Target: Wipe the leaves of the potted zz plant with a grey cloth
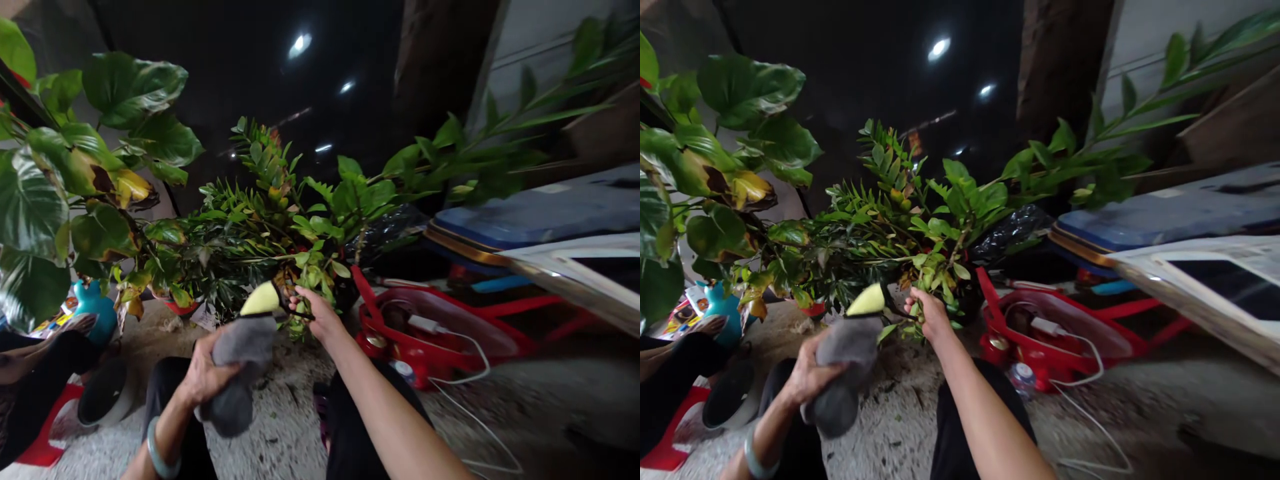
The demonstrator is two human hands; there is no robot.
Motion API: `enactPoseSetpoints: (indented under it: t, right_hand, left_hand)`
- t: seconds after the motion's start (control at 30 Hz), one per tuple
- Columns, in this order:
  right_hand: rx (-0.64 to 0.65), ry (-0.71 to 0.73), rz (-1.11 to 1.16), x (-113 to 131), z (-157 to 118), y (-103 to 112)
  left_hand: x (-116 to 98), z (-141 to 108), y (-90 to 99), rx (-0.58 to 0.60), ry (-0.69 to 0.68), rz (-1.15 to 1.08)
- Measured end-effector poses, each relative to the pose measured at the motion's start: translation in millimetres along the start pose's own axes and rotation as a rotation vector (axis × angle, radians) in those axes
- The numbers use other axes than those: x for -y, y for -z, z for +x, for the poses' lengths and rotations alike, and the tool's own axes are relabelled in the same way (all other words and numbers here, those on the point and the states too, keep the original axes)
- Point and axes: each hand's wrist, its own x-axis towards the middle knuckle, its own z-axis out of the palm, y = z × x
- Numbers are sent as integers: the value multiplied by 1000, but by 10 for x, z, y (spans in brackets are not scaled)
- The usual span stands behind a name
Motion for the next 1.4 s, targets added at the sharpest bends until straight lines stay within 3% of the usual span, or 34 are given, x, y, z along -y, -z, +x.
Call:
enactPoseSetpoints:
  t: [0.1, 0.17, 0.27, 0.37, 0.43, 0.47, 0.5, 0.6, 0.67, 0.7, 0.77, 0.87, 0.93, 1.0, 1.1, 1.17, 1.23, 1.3, 1.4]
  right_hand:
    - [6, -3, -6, 9, -8, 11]
    - [16, -4, -4, 13, -15, 9]
    - [21, 0, 6, 10, -14, 7]
    - [18, 5, 8, 1, -1, 23]
    - [18, 12, 6, -1, 5, 38]
    - [18, 16, 5, 0, 6, 43]
    - [19, 20, 5, 3, 6, 46]
    - [31, 20, 5, 14, 1, 42]
    - [48, 9, 2, 20, -4, 35]
    - [55, 3, -1, 22, -5, 34]
    - [58, -6, -12, 26, -5, 41]
    - [52, -13, -30, 42, -6, 75]
    - [52, -19, -38, 61, -14, 101]
    - [58, -25, -42, 81, -31, 120]
    - [78, -32, -49, 105, -64, 119]
    - [84, -35, -53, 108, -79, 102]
    - [79, -41, -55, 101, -81, 79]
    - [66, -46, -54, 89, -70, 65]
    - [31, -47, -53, 81, -47, 82]
  left_hand:
    - [-221, 425, 210, -364, -94, -21]
    - [-245, 736, 228, -462, -91, -33]
    - [-52, 864, 17, -343, -85, -22]
    - [182, 595, -243, -71, -99, 54]
    - [192, 438, -305, 97, -136, 87]
    - [138, 424, -295, 112, -155, 91]
    - [53, 463, -263, 75, -173, 88]
    - [-255, 830, -127, -264, -207, 16]
    - [-366, 1113, -96, -404, -198, -43]
    - [-369, 1210, -113, -394, -168, -49]
    - [-280, 1262, -197, -240, -59, 5]
    - [-77, 1052, -329, 40, 96, 61]
    - [-49, 885, -341, 102, 120, -14]
    - [-156, 827, -285, 61, 87, -93]
    - [-436, 976, -188, -114, -32, -148]
    - [-548, 1121, -204, -221, -97, -160]
    - [-530, 1175, -299, -226, -111, -126]
    - [-411, 1085, -415, -62, -73, -55]
    - [-250, 790, -462, 362, 27, 44]
